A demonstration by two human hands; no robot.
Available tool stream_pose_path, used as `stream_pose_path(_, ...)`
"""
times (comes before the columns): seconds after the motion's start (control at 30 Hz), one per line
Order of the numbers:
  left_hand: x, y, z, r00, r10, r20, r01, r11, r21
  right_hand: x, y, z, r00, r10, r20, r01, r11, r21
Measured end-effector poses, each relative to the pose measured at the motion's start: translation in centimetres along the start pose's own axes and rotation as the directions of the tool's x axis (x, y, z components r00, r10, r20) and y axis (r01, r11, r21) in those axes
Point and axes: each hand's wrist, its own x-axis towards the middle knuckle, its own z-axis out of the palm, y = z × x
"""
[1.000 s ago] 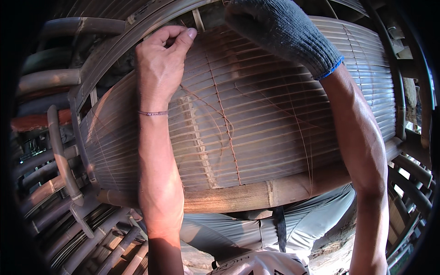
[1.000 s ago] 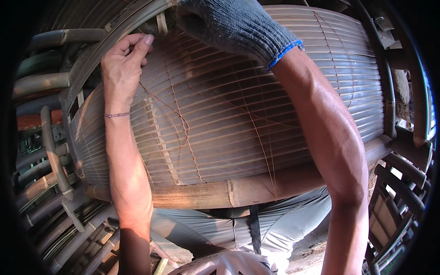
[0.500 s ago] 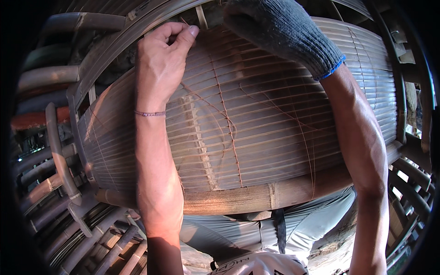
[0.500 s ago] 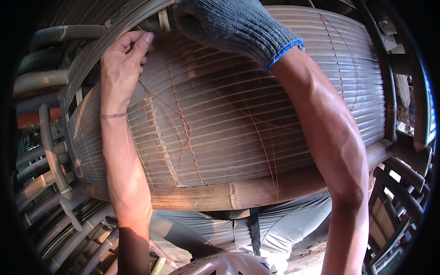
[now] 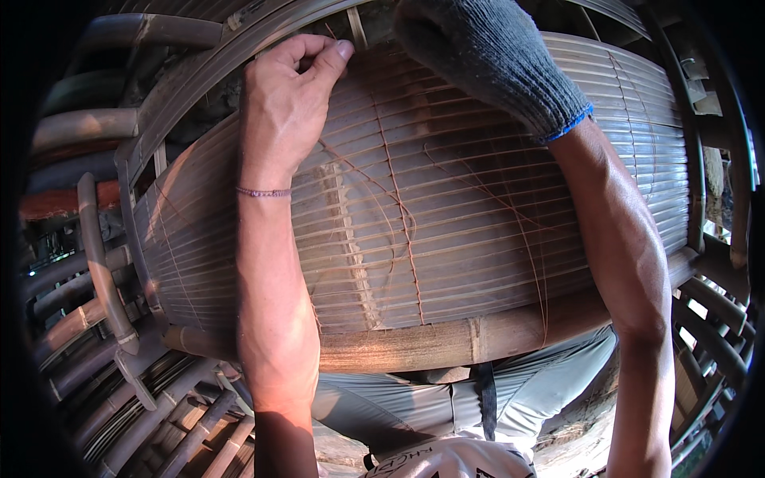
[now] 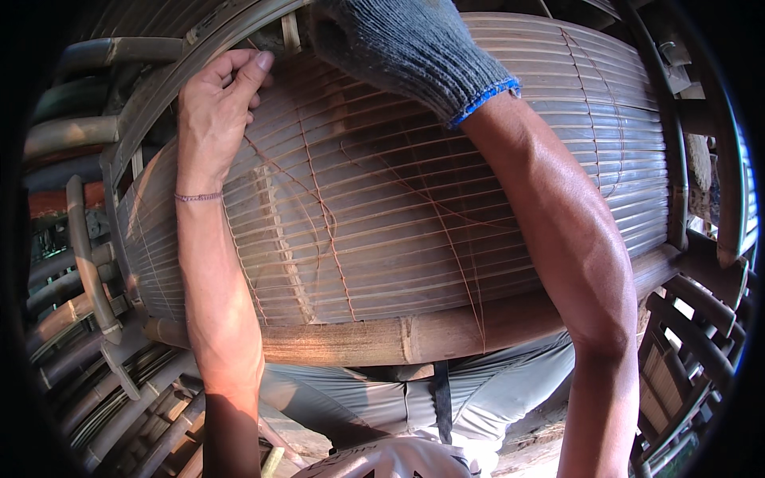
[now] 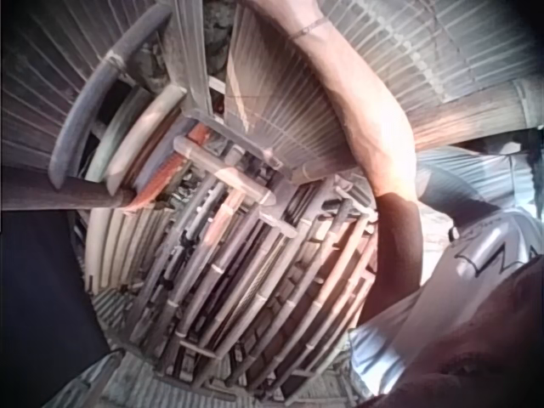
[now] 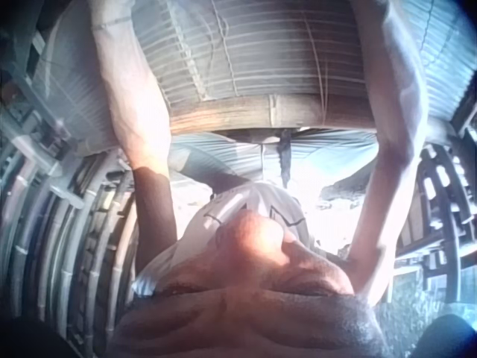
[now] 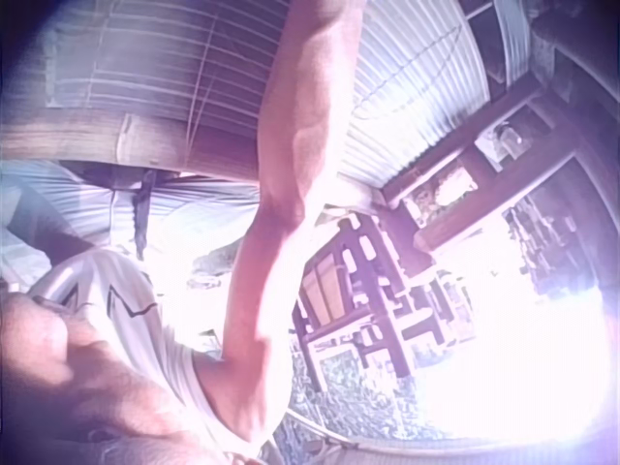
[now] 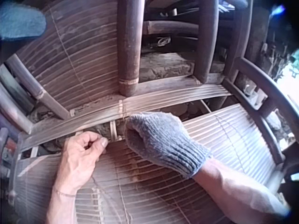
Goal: The person weaves thin bamboo strips into a larger bamboo frame using both hands. They repeatedly pass the strips through the frame's openings and pull them tight to secure the weave.
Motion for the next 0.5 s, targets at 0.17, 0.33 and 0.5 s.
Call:
stream_pose_path(0.17,0.0,0.1,0.0,1.0,-0.001,-0.012,0.001,1.0,-0.003,-0.1,-0.3,-0.1,1.0,-0.003,-0.009,0.003,1.0,0.0)
stream_pose_path(0.33,-0.1,0.4,0.3,0.998,0.029,-0.052,-0.03,0.999,-0.018,-0.4,-0.9,0.6,0.998,-0.033,-0.059,0.035,0.999,0.023)
stream_pose_path(0.5,0.2,-0.2,-0.3,1.0,-0.001,-0.006,-0.001,0.983,-0.183,-0.3,-1.4,0.6,0.998,-0.022,-0.051,0.022,1.0,0.014)
